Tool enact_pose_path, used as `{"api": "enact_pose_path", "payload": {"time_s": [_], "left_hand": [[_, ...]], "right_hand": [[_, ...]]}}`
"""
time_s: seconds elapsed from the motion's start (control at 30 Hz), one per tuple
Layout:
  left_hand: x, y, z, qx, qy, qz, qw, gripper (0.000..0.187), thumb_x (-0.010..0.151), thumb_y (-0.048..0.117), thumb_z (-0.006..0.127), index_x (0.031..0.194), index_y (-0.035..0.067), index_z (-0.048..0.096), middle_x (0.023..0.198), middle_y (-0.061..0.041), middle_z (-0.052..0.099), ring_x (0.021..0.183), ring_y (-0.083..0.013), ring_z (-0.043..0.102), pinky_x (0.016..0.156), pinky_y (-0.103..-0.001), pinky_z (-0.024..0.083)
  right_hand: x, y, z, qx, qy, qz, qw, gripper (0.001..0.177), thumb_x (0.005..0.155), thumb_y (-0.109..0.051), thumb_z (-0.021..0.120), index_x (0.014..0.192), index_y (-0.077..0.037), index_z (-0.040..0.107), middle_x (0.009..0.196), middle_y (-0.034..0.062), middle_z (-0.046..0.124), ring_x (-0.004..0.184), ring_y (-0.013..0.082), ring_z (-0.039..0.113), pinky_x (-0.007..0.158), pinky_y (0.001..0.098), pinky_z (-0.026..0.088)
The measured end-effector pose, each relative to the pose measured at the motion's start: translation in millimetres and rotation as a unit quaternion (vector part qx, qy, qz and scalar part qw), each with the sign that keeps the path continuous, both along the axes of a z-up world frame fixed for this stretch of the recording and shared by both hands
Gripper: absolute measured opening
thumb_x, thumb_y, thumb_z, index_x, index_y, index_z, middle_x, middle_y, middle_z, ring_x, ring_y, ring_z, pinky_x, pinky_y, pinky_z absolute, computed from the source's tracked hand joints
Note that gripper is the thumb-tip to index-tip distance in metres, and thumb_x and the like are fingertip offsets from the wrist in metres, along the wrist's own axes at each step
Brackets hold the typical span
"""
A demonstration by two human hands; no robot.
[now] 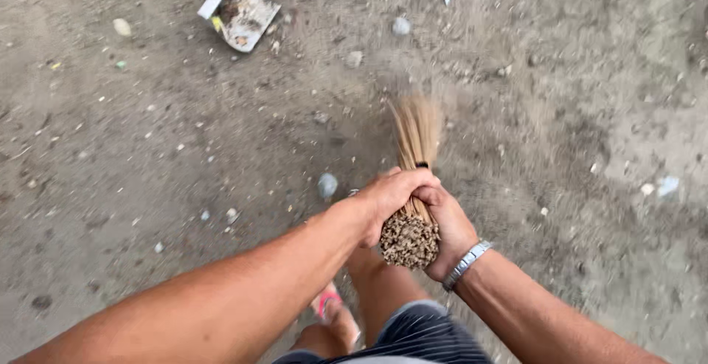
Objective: The person sweeps dirt and debris across the ground using a handheld broom made of sticks.
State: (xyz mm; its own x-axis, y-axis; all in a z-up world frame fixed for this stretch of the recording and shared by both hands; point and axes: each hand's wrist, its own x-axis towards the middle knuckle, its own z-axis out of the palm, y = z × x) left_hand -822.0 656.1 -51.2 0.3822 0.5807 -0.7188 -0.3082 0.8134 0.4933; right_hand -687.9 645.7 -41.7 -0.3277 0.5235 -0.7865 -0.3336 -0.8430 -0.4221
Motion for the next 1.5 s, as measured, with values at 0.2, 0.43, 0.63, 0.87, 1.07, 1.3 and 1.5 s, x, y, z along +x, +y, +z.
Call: {"api": "enact_pose_path", "payload": {"time_s": [0.2, 0.43, 0.63, 0.87, 1.07, 1.3, 1.5], "left_hand": [[-48, 109, -54, -0.142, -0.052, -0.054, 0.987, 0.034, 0.077, 0.045, 0.064, 0.078, 0.012, 0.069, 0.073, -0.011, 0.074, 0.055, -0.0286, 0.070, 0.053, -0.046, 0.060], [-147, 152, -27, -0.138, 0.038, 0.091, 0.986, 0.024, 0.081, 0.037, 0.066, 0.076, 0.013, 0.066, 0.073, -0.011, 0.073, 0.055, -0.0278, 0.069, 0.056, -0.045, 0.062], [-133, 164, -4, -0.087, 0.011, 0.098, 0.991, 0.025, 0.082, 0.038, 0.069, 0.077, 0.013, 0.066, 0.070, -0.009, 0.070, 0.053, -0.0254, 0.067, 0.052, -0.044, 0.059], [-219, 199, -16, -0.183, 0.048, 0.081, 0.979, 0.029, 0.081, 0.042, 0.066, 0.079, 0.013, 0.070, 0.073, -0.010, 0.074, 0.054, -0.0264, 0.069, 0.054, -0.044, 0.060], [-257, 234, 1, -0.129, 0.074, 0.079, 0.986, 0.026, 0.081, 0.043, 0.066, 0.075, 0.017, 0.063, 0.073, -0.007, 0.074, 0.057, -0.0262, 0.070, 0.054, -0.044, 0.061], [-294, 274, -26, -0.132, -0.010, -0.029, 0.991, 0.037, 0.078, 0.049, 0.064, 0.079, 0.014, 0.074, 0.076, -0.009, 0.077, 0.057, -0.0255, 0.071, 0.054, -0.040, 0.060], [-364, 299, -53, -0.130, 0.027, 0.025, 0.991, 0.029, 0.079, 0.044, 0.068, 0.081, 0.014, 0.071, 0.077, -0.009, 0.076, 0.059, -0.0268, 0.072, 0.057, -0.042, 0.062]], "right_hand": [[-58, 112, -64, -0.075, 0.005, 0.080, 0.994, 0.028, 0.092, -0.034, 0.053, 0.099, -0.012, 0.068, 0.088, 0.0087, 0.076, 0.074, 0.0266, 0.074, 0.070, 0.0441, 0.063], [-152, 187, -79, -0.077, 0.094, 0.177, 0.977, 0.025, 0.095, -0.031, 0.055, 0.098, -0.010, 0.068, 0.083, 0.0079, 0.075, 0.070, 0.0266, 0.073, 0.069, 0.0437, 0.063], [-133, 187, -23, -0.078, 0.063, 0.128, 0.987, 0.027, 0.094, -0.031, 0.051, 0.098, -0.010, 0.068, 0.082, 0.0086, 0.075, 0.069, 0.0261, 0.073, 0.066, 0.0438, 0.062], [-231, 234, -50, -0.137, 0.060, 0.240, 0.959, 0.030, 0.094, -0.037, 0.052, 0.098, -0.012, 0.069, 0.083, 0.0068, 0.076, 0.068, 0.0259, 0.073, 0.065, 0.0432, 0.062], [-264, 258, -36, -0.094, 0.092, 0.132, 0.982, 0.029, 0.094, -0.031, 0.050, 0.097, -0.008, 0.068, 0.083, 0.0099, 0.076, 0.068, 0.0269, 0.073, 0.067, 0.0437, 0.063], [-298, 285, -44, -0.072, 0.002, 0.085, 0.994, 0.028, 0.092, -0.028, 0.051, 0.098, -0.008, 0.070, 0.086, 0.0115, 0.078, 0.070, 0.0270, 0.074, 0.069, 0.0442, 0.063], [-370, 325, -91, -0.086, 0.050, 0.167, 0.981, 0.029, 0.093, -0.035, 0.056, 0.095, -0.011, 0.072, 0.086, 0.0077, 0.077, 0.071, 0.0265, 0.074, 0.071, 0.0443, 0.063]]}}
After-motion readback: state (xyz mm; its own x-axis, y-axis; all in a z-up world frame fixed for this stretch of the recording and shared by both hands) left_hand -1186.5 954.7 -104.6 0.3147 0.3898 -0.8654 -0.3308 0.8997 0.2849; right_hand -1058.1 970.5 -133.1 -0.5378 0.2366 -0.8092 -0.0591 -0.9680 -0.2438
